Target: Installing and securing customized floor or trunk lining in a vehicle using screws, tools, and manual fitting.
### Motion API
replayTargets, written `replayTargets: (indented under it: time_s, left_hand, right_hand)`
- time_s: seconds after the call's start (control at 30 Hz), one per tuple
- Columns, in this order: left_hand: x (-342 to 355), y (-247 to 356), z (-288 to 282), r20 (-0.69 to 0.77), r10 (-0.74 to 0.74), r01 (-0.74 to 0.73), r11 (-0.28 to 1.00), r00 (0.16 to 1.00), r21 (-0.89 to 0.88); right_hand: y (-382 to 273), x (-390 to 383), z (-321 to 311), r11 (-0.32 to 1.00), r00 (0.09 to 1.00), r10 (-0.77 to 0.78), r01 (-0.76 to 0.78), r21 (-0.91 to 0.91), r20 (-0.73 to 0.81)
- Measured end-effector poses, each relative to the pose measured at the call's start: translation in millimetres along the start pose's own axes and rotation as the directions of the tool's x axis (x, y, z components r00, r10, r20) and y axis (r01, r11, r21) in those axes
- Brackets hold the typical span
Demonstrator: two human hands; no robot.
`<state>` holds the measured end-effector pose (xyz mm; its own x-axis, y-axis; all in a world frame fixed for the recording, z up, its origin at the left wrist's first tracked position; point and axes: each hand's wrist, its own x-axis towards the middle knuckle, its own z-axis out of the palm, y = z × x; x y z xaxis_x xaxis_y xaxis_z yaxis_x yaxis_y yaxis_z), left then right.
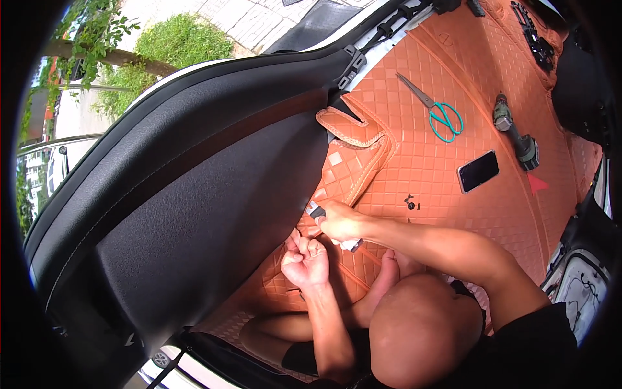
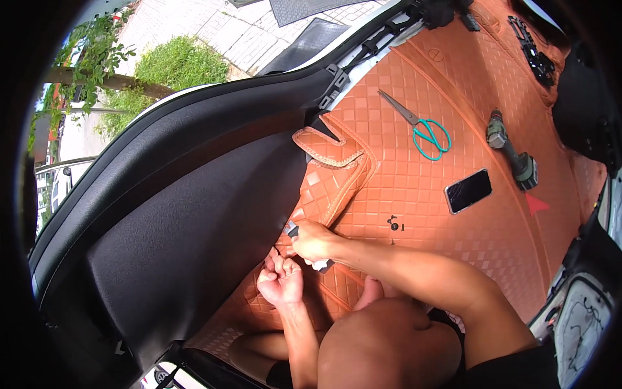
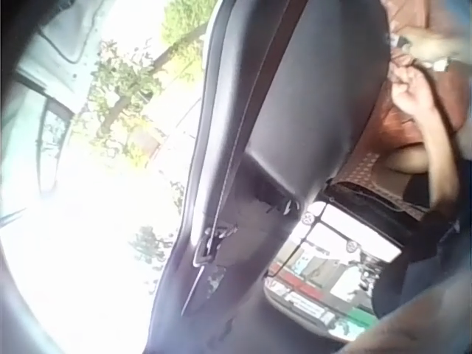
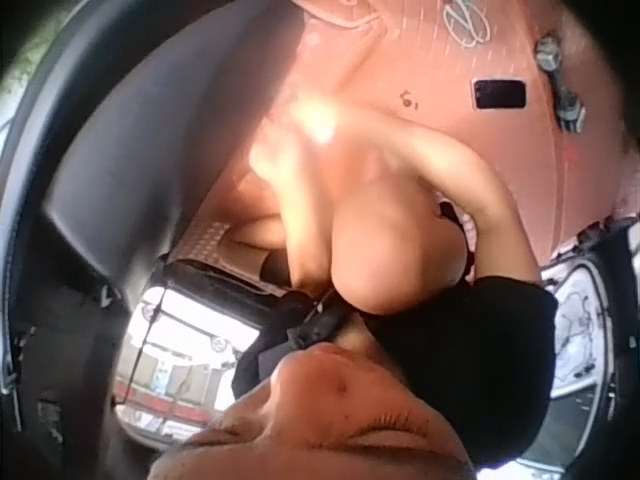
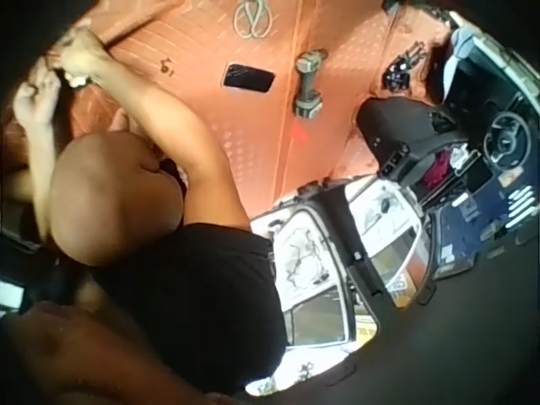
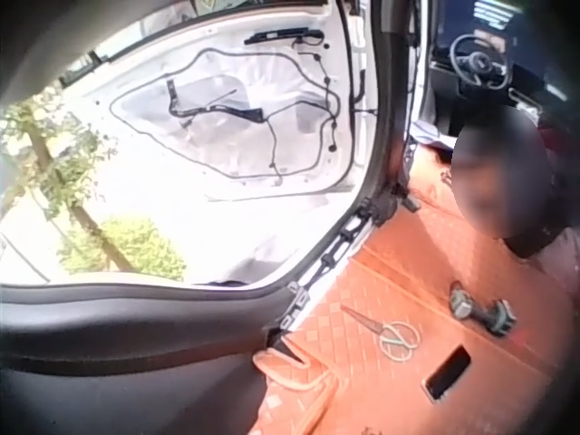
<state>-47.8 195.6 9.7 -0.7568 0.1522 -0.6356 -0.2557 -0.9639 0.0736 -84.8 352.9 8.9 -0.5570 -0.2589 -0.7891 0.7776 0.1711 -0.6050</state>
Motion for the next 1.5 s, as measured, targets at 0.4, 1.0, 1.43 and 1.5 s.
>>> replayTargets:
  time_s: [0.4, 1.0, 1.43, 1.5]
  left_hand:
    - [3.0, 9.0, -14.9, 0.094, -0.019, 0.011, 0.997, 0.995, 0.081]
    - [2.7, 7.3, -9.1, 0.070, -0.009, 0.008, 1.000, 0.997, 0.013]
    - [2.6, 5.1, -4.1, 0.088, 0.016, -0.016, 1.000, 0.996, 0.003]
    - [3.1, 6.2, -5.0, 0.052, -0.001, 0.000, 1.000, 0.999, 0.024]
  right_hand:
    - [13.0, 6.4, 41.3, 0.928, 0.963, -0.030, 0.126, 0.350, -0.267]
    - [-16.8, 3.1, -33.9, 0.986, 0.993, 0.120, -0.120, -0.113, -0.005]
    - [19.5, 17.5, 8.2, 0.986, 0.960, -0.006, 0.052, 0.156, -0.281]
    - [23.8, 21.3, 14.5, 0.990, 0.932, -0.044, 0.089, 0.109, -0.359]
